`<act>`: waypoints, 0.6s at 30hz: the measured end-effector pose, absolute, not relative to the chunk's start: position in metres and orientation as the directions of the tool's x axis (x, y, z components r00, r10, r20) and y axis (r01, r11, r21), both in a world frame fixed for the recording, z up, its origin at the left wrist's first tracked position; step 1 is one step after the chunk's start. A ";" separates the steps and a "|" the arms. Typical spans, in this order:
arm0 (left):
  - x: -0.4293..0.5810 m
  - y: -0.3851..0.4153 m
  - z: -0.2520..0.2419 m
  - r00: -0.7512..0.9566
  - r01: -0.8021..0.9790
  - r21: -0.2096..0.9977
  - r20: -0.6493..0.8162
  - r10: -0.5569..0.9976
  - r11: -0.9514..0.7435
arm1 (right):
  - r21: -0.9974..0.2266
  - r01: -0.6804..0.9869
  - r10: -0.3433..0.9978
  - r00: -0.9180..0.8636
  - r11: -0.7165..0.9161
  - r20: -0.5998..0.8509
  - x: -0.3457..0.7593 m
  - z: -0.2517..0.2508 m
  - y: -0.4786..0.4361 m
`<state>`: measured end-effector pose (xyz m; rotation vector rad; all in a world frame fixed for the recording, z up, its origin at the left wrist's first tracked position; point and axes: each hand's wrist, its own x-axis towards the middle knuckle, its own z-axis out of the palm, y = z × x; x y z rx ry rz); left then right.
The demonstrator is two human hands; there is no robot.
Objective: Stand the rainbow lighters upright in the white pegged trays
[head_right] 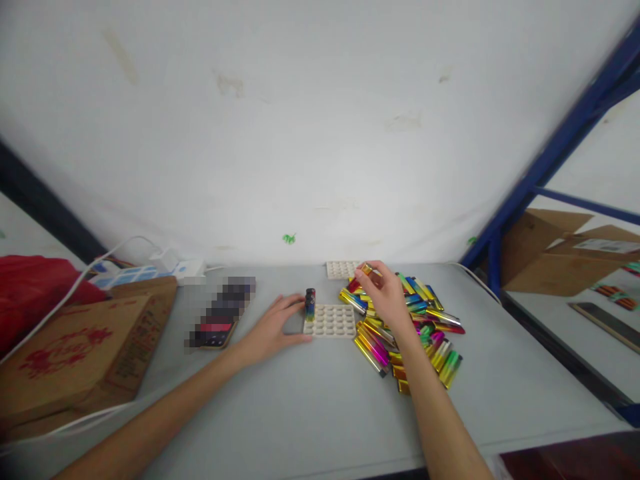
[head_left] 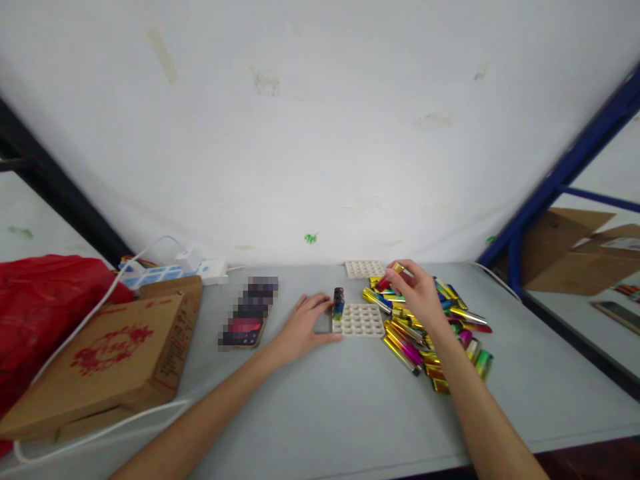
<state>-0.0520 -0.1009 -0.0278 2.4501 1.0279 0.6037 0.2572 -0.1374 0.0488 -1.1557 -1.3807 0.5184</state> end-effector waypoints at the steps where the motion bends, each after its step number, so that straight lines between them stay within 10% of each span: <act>1: -0.052 -0.101 -0.027 0.634 0.558 0.527 0.228 0.739 -0.642 | -0.904 0.196 0.876 0.239 0.379 0.419 0.250 0.048 -0.137; 8: -0.052 -0.103 -0.026 0.641 0.541 0.548 0.222 0.735 -0.638 | -0.920 -0.382 0.988 0.155 0.086 0.028 0.219 0.043 -0.139; 18: -0.053 -0.102 -0.028 0.647 0.546 0.527 0.228 0.728 -0.651 | -0.983 -0.176 0.980 -0.181 0.052 0.084 0.190 0.035 -0.147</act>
